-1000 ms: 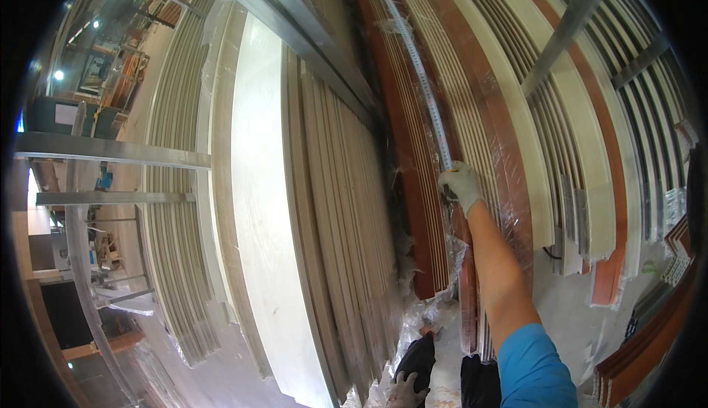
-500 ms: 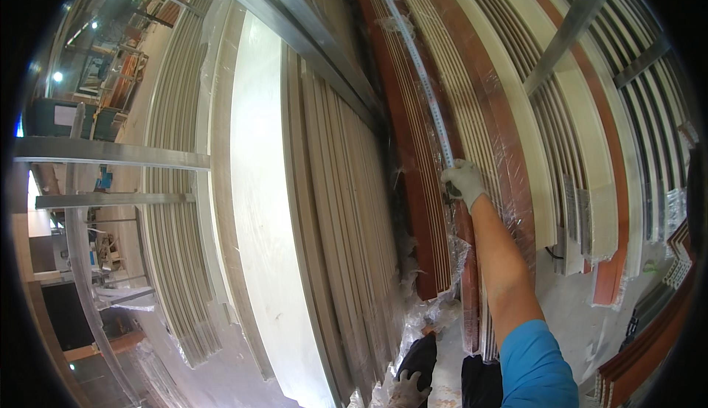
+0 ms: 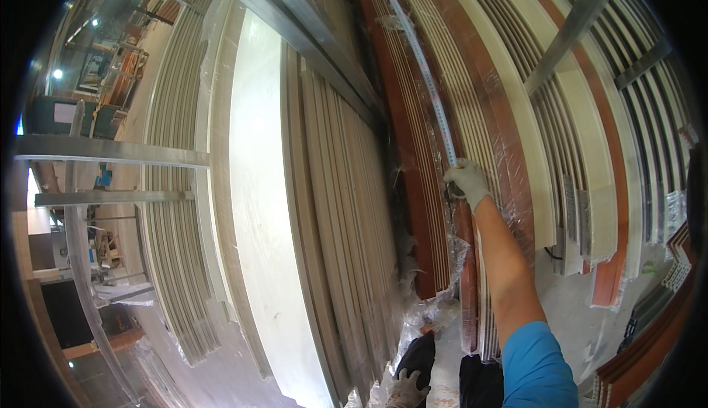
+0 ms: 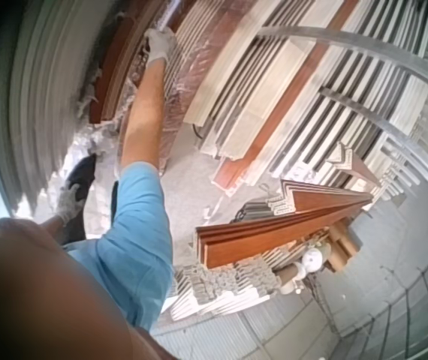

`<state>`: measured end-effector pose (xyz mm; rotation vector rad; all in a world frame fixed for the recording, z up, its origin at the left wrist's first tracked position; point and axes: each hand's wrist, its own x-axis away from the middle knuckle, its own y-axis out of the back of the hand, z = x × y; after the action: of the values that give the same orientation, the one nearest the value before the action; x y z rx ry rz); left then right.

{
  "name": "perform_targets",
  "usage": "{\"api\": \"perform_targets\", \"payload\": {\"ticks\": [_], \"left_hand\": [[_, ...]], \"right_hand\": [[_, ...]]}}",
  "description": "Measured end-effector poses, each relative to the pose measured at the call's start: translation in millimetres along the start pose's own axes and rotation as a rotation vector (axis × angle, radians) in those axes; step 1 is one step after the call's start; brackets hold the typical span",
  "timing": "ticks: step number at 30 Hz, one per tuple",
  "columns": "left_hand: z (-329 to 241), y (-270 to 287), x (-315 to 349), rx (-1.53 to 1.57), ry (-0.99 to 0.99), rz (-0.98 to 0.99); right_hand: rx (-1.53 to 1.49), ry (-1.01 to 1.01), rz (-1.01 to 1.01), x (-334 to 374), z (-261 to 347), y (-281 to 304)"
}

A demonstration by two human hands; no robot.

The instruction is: The person uses a tape measure to measure the length of several long wooden planks stored on metal racks. They extend the tape, align it along the planks, and retract it repeatedly while moving between different stacks.

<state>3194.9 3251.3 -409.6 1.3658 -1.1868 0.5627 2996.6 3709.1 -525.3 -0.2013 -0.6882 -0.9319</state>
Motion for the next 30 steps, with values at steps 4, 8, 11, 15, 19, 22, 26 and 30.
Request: {"api": "perform_targets", "payload": {"ticks": [4,8,11,15,19,22,26,30], "left_hand": [[1.6,-4.9,-1.1,-0.009,0.008,-0.009],[3.9,-12.2,-0.4,-0.003,-0.001,-0.046],[6.9,-17.0,-1.7,0.002,0.004,-0.048],[14.0,-19.5,-8.8,-0.125,-0.002,0.088],[18.9,-23.6,-12.1,-0.131,0.007,0.104],[20.6,-27.8,-10.8,-0.139,-0.006,0.080],[21.7,-30.4,-9.8,-0.133,-0.008,0.075],[22.5,-31.6,-10.0,-0.135,-0.003,0.099]], "right_hand": [[-0.038,-0.022,0.020,1.9,-1.3,3.5],[-0.032,-0.012,0.011,-1.4,-8.8,6.3],[-0.107,-0.040,0.047,-6.5,-15.8,7.9],[-0.080,-0.054,0.155,-12.2,-23.0,11.1],[-0.119,-0.082,0.209,-11.1,-30.0,12.0],[-0.117,-0.103,0.241,-9.8,-35.6,12.0],[-0.104,-0.106,0.256,-5.5,-45.5,10.6],[-0.116,-0.145,0.269,2.2,-54.3,11.0]]}}
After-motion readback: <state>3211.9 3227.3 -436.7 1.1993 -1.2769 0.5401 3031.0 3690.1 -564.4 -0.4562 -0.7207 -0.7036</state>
